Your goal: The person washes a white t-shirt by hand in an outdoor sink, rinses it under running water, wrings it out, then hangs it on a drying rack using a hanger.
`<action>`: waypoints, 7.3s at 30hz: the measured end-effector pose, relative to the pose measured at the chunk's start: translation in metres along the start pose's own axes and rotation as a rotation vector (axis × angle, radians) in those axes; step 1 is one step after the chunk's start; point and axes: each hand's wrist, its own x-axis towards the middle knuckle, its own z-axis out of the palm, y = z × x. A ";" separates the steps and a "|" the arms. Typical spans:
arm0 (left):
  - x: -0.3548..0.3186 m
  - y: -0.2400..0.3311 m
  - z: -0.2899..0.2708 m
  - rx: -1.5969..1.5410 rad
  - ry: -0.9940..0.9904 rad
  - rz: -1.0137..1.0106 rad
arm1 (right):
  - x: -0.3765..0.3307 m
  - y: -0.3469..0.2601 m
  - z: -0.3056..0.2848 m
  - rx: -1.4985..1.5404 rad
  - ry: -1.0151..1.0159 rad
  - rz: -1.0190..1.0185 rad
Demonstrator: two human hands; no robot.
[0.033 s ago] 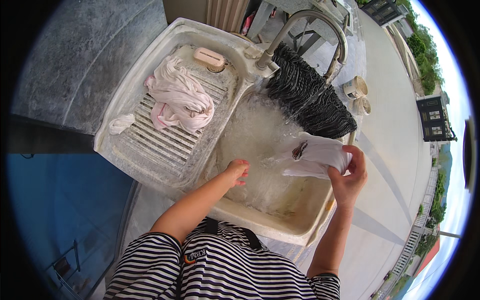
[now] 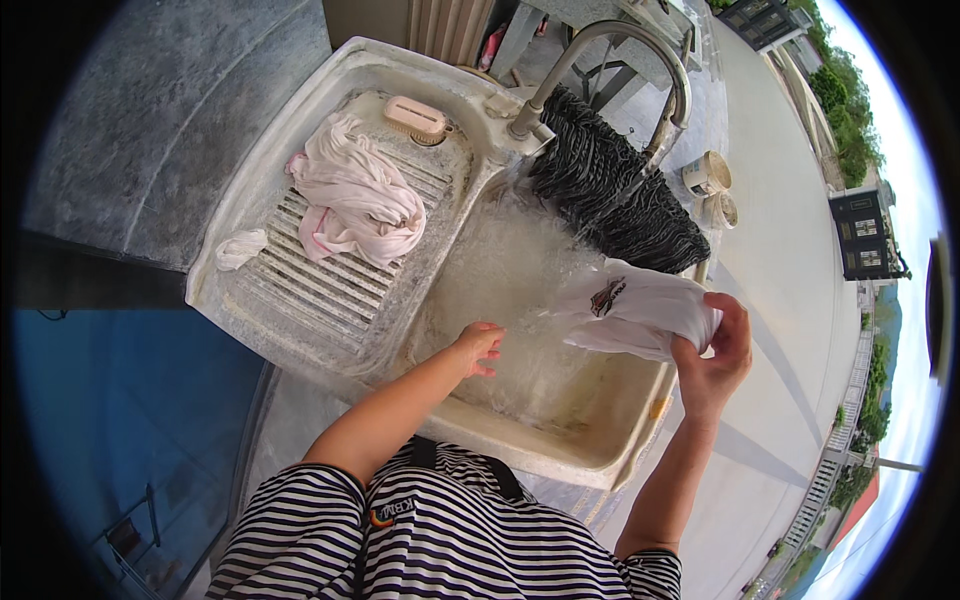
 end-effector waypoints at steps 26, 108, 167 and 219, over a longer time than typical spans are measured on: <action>0.020 -0.003 0.012 -0.192 0.319 -0.020 | 0.017 -0.039 -0.015 0.319 -0.018 0.104; -0.089 0.120 0.140 0.338 0.245 0.122 | -0.115 0.138 0.205 -1.176 -0.513 -1.697; -0.156 0.163 0.144 -0.373 -0.325 0.208 | -0.008 0.013 0.065 0.411 0.295 -0.480; -0.129 0.120 0.227 0.108 -0.309 1.311 | -0.009 0.108 0.043 2.107 0.027 1.098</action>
